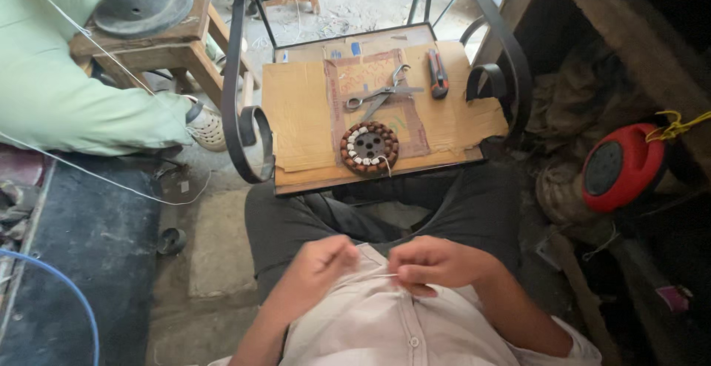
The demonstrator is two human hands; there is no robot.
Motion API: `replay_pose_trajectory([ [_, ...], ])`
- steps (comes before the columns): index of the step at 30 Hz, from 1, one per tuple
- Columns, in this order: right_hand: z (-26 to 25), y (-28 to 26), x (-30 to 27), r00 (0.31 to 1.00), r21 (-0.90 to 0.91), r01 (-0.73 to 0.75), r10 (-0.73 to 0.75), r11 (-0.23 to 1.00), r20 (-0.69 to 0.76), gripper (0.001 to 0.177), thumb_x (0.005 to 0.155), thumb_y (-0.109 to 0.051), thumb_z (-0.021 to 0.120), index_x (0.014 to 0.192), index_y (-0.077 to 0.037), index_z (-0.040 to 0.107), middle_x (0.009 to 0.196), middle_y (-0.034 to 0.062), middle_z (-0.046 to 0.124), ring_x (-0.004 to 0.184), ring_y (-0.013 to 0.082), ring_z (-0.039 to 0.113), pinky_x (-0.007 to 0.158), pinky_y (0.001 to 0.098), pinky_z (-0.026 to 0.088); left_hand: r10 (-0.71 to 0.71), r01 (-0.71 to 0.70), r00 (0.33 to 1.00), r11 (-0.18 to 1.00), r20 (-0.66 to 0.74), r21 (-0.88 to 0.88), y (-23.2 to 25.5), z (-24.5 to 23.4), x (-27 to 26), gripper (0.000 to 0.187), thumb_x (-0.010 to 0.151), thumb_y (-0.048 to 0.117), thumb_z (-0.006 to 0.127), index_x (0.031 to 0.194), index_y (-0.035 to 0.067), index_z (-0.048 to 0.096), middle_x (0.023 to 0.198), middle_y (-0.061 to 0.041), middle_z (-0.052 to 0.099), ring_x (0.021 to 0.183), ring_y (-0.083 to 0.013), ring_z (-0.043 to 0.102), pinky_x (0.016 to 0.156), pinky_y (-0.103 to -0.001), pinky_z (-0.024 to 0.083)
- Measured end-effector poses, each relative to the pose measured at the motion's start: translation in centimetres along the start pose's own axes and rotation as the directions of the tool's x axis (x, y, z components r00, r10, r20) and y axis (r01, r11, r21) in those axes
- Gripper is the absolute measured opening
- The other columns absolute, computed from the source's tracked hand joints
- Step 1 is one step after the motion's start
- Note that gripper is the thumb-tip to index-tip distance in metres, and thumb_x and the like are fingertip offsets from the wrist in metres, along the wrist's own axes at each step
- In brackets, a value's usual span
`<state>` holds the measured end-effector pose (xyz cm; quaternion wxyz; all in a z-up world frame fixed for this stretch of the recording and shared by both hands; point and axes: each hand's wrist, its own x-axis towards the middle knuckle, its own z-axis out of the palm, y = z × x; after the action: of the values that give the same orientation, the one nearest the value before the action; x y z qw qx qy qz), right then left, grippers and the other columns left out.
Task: The person winds white wire around a circular stator core, threading it through slots and securing it with their fingers. They use scissors to cut the wire and continue winding additional lengths onto the stator.
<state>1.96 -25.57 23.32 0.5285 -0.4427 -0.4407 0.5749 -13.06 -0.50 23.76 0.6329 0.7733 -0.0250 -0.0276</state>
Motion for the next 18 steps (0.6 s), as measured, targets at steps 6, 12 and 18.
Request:
replay_pose_trajectory([
  [6,-2.8,2.8,-6.5,0.965,0.161,0.226,-0.198,0.961,-0.171,0.034,0.111,-0.027,0.055,0.09,0.0,0.058,0.068,-0.0008,0.051,0.052,0.0056,0.044,0.044,0.0246,0.034,-0.015,0.017,0.898,1.0,-0.441,0.0,-4.9,-5.5,-4.2,0.023,0.1,0.027,0.056,0.091,0.007,0.064,0.082,0.004,0.06,0.076,-0.005,0.053,0.066,-0.024,0.044],
  [12,-1.4,1.1,-2.9,0.965,0.03,0.069,-0.059,0.997,-0.255,0.027,0.107,-0.026,0.057,0.097,-0.002,0.063,0.065,-0.0055,0.049,0.051,0.0027,0.041,0.043,0.0219,0.03,0.1,-0.014,0.878,0.983,-0.468,0.185,-0.7,-2.8,-4.6,0.023,0.1,0.025,0.058,0.106,0.005,0.068,0.097,-0.001,0.065,0.078,-0.0119,0.06,0.072,-0.028,0.052],
  [18,0.2,1.9,0.1,0.973,-0.076,-0.051,0.032,0.996,-0.227,0.023,0.107,-0.027,0.06,0.101,-0.006,0.06,0.071,-0.0076,0.05,0.06,0.002,0.044,0.05,0.0218,0.035,0.151,-0.153,0.988,0.964,0.026,0.218,3.4,2.3,-0.5,0.023,0.099,0.021,0.065,0.107,0.001,0.062,0.092,-0.01,0.065,0.085,-0.0198,0.064,0.081,-0.032,0.054],
])
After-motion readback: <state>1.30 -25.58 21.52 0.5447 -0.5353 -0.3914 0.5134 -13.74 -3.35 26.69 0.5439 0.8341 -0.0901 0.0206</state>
